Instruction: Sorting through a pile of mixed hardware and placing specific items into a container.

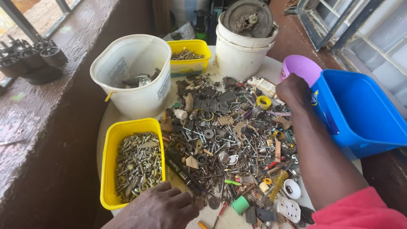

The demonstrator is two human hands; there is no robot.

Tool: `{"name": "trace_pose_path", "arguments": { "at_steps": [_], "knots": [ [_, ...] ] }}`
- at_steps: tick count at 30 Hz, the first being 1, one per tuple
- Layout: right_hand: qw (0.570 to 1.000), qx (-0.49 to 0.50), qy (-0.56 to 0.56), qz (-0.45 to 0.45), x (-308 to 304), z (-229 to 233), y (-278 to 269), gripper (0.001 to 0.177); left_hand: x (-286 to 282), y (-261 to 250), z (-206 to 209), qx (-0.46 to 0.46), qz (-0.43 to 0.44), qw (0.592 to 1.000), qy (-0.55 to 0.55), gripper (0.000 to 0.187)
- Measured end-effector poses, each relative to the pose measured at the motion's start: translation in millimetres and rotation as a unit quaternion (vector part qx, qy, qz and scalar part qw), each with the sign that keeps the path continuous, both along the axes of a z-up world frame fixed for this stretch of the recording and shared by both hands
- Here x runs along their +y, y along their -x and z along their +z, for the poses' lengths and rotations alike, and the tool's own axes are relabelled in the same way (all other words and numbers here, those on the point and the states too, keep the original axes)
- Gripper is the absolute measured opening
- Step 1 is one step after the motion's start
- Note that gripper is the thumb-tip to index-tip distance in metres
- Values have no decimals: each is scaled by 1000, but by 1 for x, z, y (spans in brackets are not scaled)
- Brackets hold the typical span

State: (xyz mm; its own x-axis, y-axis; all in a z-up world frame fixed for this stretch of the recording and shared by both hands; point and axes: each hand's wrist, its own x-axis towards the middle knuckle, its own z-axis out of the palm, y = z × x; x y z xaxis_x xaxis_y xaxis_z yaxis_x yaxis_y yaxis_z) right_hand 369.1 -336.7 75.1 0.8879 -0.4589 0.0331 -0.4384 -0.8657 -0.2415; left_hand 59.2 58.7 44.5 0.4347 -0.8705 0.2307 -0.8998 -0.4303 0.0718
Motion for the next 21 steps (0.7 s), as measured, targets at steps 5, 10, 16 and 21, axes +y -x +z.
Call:
{"name": "trace_pose_path", "arguments": {
  "at_steps": [5,10,16,21],
  "knots": [
    [999,-17,-12,-37,10,11,-14,56,1,1,4,-13,-4,1000,-9,31],
    [999,6,20,-46,-12,-15,-52,47,0,1,6,-7,-6,1000,-7,33],
    [993,-44,74,-77,-32,-19,-79,30,0,3,17,41,-6,999,-15,33],
    [984,-136,86,-78,-23,21,-37,45,-1,6,22,54,-4,998,-16,39]
  ]
}}
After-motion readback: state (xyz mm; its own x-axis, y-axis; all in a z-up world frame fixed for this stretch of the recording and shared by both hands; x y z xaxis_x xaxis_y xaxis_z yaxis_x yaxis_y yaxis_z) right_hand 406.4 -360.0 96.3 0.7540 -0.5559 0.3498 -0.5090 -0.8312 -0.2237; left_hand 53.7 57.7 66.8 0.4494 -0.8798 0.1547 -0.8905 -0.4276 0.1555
